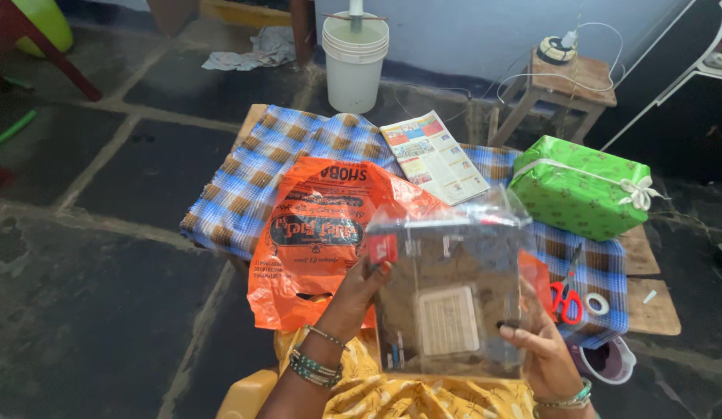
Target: The person wraps a small rectangular box using an orange plastic bag. They place the box on the bag, fold the sides over, and secure the package with clear adhesive tape using scissors to cut the tape.
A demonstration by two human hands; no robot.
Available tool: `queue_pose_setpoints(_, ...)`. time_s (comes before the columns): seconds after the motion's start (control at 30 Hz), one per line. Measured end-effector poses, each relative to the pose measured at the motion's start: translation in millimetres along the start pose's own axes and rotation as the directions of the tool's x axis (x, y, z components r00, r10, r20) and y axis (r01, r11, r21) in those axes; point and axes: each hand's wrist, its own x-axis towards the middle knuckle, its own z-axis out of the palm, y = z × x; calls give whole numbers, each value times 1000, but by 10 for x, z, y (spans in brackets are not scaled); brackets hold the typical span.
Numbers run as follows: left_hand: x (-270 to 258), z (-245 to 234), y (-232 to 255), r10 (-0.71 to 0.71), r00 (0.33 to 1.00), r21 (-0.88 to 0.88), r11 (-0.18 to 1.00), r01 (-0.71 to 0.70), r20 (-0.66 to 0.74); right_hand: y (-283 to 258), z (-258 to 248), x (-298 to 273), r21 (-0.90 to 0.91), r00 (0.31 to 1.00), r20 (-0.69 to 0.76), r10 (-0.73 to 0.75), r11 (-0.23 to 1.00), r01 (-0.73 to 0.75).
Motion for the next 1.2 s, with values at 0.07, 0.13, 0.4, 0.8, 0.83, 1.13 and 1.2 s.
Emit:
queue_pose_setpoints(0.07, -69, 99, 104, 72, 997, -61, 996, -71, 13, 102, -31, -49, 34, 993, 109, 46, 998, -50)
queue_pose_setpoints(0.13, -92, 199, 254, 65, 997, -68, 995, -68, -43, 124, -11, -63, 81, 991, 125, 43, 995, -54)
queue_pose_setpoints(0.4, -394, 470, 559, 163, 981, 143, 974, -178, 109, -237, 344, 5, 165, 976, -45, -213, 962, 217)
queue_pose_setpoints(0.8, -354, 526, 685, 292, 957, 254, 925, -283, 5, -589, 779, -79, 247, 932, 20, -361, 906, 345)
queue_pose_setpoints(0.83, -288, 534, 723, 308, 951, 306, 907, -288, -17, -623, 792, -1, 237, 933, 11, -358, 908, 346)
queue_pose_setpoints(1.13, 513, 416, 646, 175, 977, 40, 984, -171, -125, -560, 724, 911, 122, 924, -76, -374, 917, 381)
queue_pose_setpoints(1.2, 660, 342, 524, 194, 975, 36, 981, -191, -109, -440, 659, 1070, 170, 937, -76, -341, 921, 349)
